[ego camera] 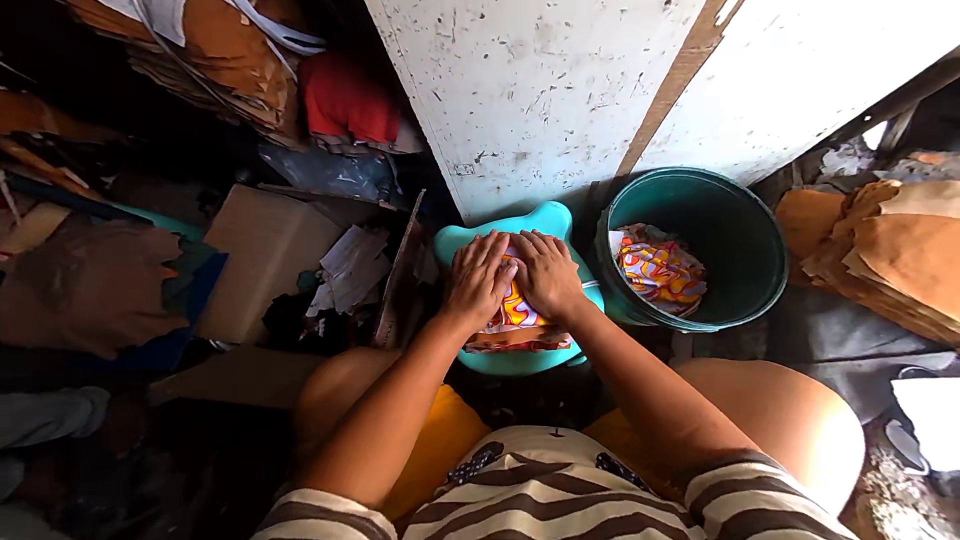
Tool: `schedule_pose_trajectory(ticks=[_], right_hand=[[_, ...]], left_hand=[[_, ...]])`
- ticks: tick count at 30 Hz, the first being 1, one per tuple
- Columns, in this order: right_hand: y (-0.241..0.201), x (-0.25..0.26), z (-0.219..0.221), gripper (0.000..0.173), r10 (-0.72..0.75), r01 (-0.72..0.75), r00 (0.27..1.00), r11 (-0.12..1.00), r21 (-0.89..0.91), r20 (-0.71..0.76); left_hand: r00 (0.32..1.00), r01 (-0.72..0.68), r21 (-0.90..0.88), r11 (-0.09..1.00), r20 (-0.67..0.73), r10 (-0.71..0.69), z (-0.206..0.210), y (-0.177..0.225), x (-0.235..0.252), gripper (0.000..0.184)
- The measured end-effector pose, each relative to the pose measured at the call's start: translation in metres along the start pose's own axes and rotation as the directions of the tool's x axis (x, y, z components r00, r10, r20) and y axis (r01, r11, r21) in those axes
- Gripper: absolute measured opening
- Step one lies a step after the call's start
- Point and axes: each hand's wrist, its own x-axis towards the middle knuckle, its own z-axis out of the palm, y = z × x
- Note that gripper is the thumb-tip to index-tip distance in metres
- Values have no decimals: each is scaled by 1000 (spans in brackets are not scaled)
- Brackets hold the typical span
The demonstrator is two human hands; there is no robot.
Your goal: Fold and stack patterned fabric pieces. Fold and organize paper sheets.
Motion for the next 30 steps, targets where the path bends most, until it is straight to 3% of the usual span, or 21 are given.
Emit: schedule_pose_trajectory(ticks=[4, 7, 11, 14, 16, 19, 22, 24, 25, 27, 30], right_hand=[[4, 1, -6, 57, -23, 21, 999, 999, 48, 42], [16, 5, -27, 54, -45, 28, 997, 968, 251, 63], [45, 1, -97, 53, 4, 23, 993, 972, 233, -116], [76, -21, -157, 54, 142, -92, 966, 970, 227, -215], [101, -43, -189, 56, 227, -158, 931, 957, 245, -287], [139, -83, -222, 56, 364, -195, 820, 904, 381, -441], [178, -131, -250, 53, 530, -244, 609, 833, 496, -590], [205, -159, -258, 48, 581, -355, 466, 814, 460, -668], [215, -171, -259, 46, 589, -456, 435, 796, 398, -681], [231, -190, -254, 48, 612, -636, 497, 739, 222, -615], [247, -198, -228, 54, 636, -726, 563, 686, 52, -528]], left_hand=[[1000, 4, 9, 1000, 11, -4, -2, 3, 1, 59], [990, 68, 25, 997, 123, -71, -18, 10, 3, 59], [988, 96, -40, 995, 128, -90, -46, 24, 7, 55], [1000, 2, -79, 997, 16, 0, -51, 41, 17, 54], [996, -81, -4, 997, 44, 81, -46, 54, 22, 57], [987, -121, 131, 984, 124, 105, -26, 52, 25, 67], [984, -60, 184, 981, 174, 27, -10, 40, 28, 73], [986, -63, 176, 982, 164, 34, -6, 34, 28, 75], [986, -70, 174, 982, 160, 42, -5, 32, 28, 77], [988, -92, 172, 981, 141, 68, -3, 28, 27, 79], [985, -131, 161, 978, 130, 111, -5, 25, 27, 81]])
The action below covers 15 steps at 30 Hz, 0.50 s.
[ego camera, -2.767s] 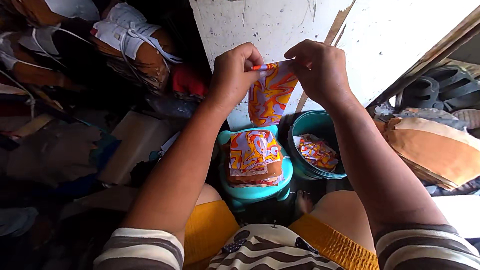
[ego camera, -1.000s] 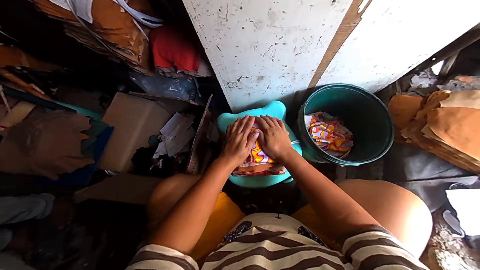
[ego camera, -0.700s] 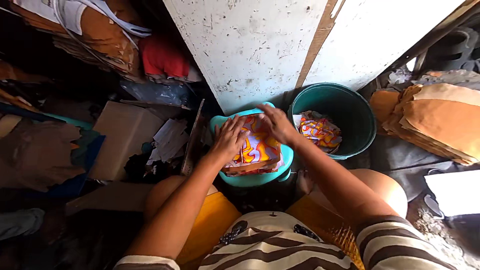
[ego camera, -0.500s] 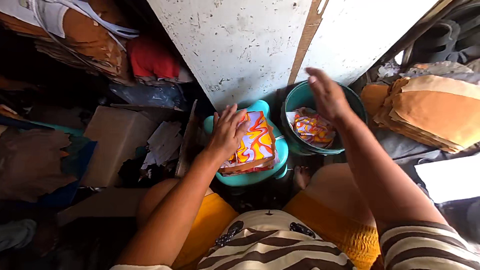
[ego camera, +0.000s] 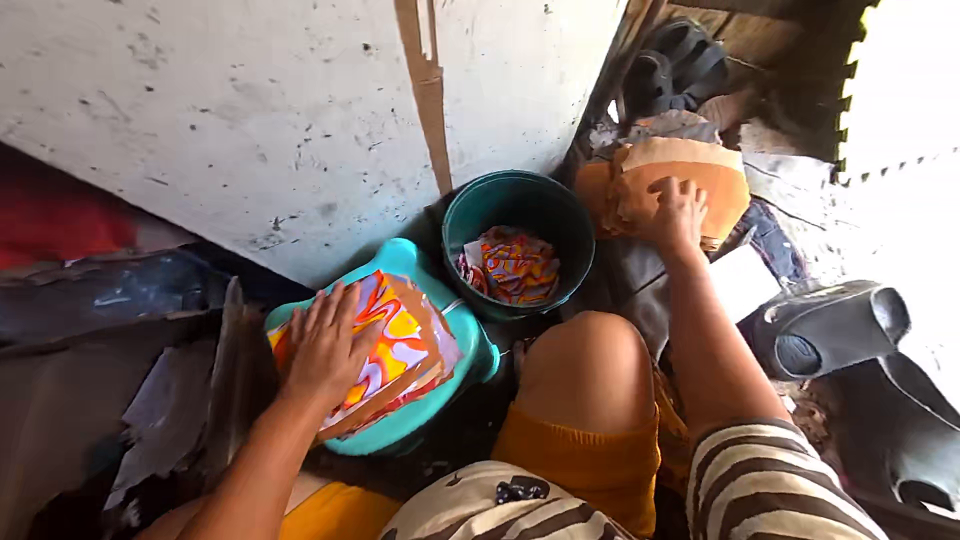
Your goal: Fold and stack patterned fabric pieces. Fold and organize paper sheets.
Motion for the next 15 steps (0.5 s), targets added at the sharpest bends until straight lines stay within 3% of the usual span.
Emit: schedule_pose_trajectory(ticks=[3, 7, 11, 15], right_hand=[[7, -1, 20, 51, 52, -51, 999, 993, -107, 10], [21, 7, 21, 36, 73, -70, 997, 993, -99, 36], [29, 25, 4, 34, 126, -130, 973, 992, 7, 192], [35, 37, -7, 29, 181, -216, 946, 970, 108, 268]], left_hand=[[1000, -9, -61, 998, -13, 8, -10, 0, 3, 75], [994, -38, -150, 988, -110, 21, -42, 23, 26, 66], [983, -157, -242, 957, -136, 126, -63, 81, 72, 54], [956, -292, -404, 867, -95, 278, -43, 152, 126, 45]])
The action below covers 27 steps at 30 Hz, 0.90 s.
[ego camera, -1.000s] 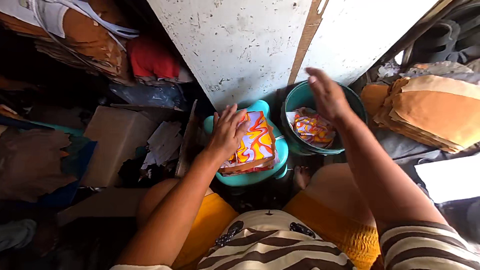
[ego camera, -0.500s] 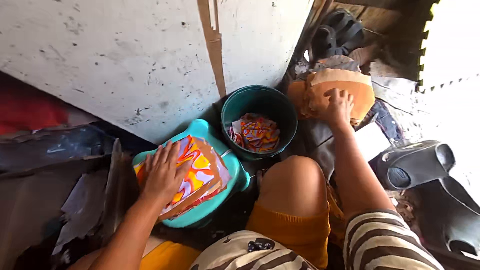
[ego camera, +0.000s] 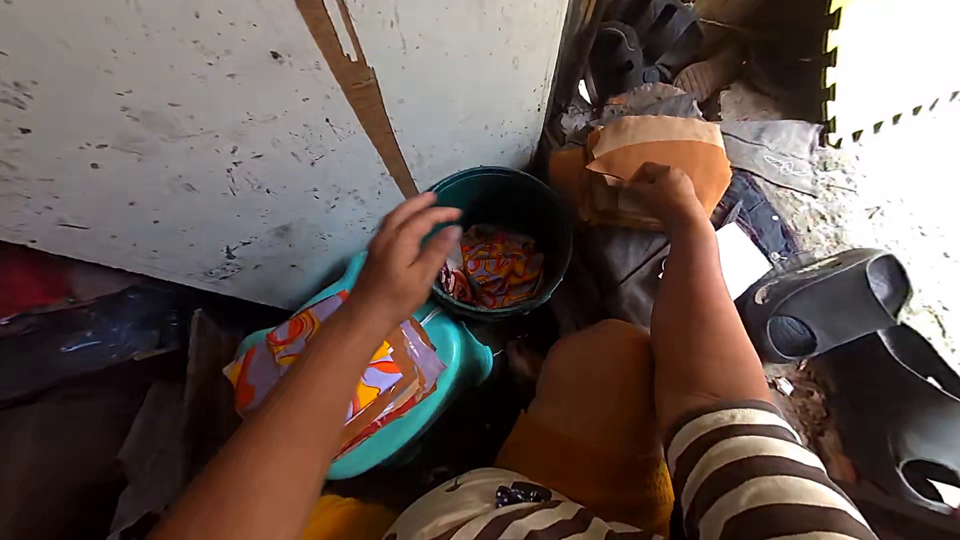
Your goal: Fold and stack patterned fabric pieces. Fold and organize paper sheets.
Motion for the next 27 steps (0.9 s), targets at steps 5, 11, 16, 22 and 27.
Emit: schedule_pose_trajectory(ticks=[5, 11, 16, 22, 27], right_hand=[[-4, -7, 0, 35, 68, -59, 993, 994, 95, -93], [-4, -9, -2, 36, 62, -56, 994, 996, 73, -91], [-2, -7, -6, 23, 16, -16, 1000, 1000, 26, -19], [5, -6, -7, 30, -44, 45, 999, 999, 29, -31], [8, -5, -7, 31, -52, 54, 998, 998, 45, -41]], left_hand=[[966, 134, -453, 881, 257, -14, 90, 44, 71, 41], [831, 533, -657, 533, 525, -184, 188, 86, 113, 56], [789, 614, -668, 420, 538, -296, 221, 94, 125, 59], [787, 617, -680, 396, 530, -317, 232, 92, 123, 56], [788, 614, -692, 380, 510, -344, 235, 93, 126, 52]])
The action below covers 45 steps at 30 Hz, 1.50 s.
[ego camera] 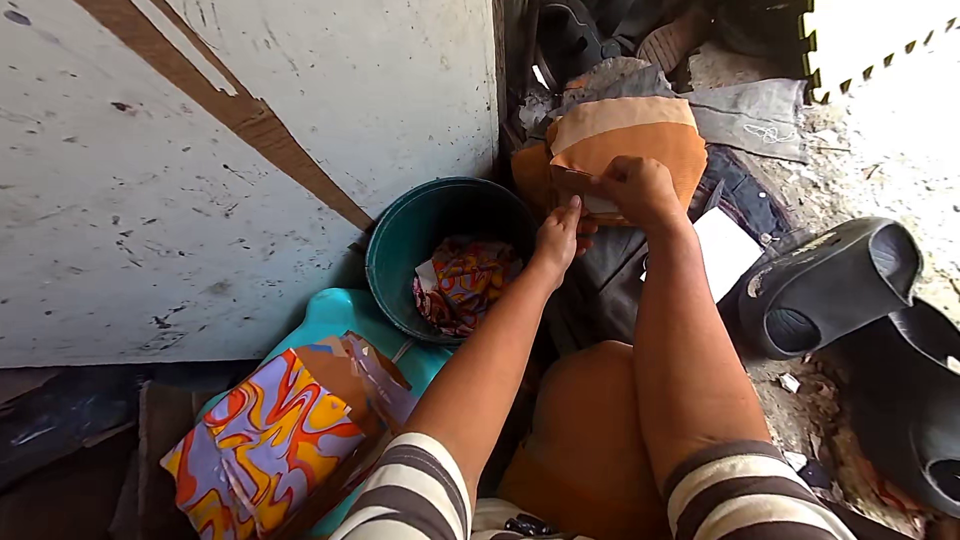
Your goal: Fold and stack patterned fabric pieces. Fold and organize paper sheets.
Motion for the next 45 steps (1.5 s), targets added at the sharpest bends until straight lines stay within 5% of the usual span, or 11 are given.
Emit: schedule_pose_trajectory(ticks=[12, 18, 25, 36, 40, 45], right_hand=[[1, 3, 1, 28, -27, 25, 999, 998, 57, 35], [0, 7, 3, 24, 54, -57, 998, 995, 81, 33], [-8, 4, 2, 22, 116, -114, 993, 987, 113, -13], [6, -11, -8, 35, 32, -25, 999, 958, 287, -19], [8, -40, -15, 25, 50, -102, 984, 944, 315, 170], [6, -45, -3, 28, 135, -291, 890, 903, 315, 435]], left_hand=[[998, -26, -73, 997, -54, 22, -7, 4, 8, 48], [976, -192, -17, 981, -110, 189, -17, 5, 12, 35], [998, 44, -28, 999, 54, -42, -11, 10, 6, 62], [994, 110, -225, 968, 21, -108, -1, 14, 13, 58], [997, 71, -103, 992, -16, -73, 5, 21, 20, 42], [989, -141, 121, 983, -37, 146, 12, 24, 37, 25]])
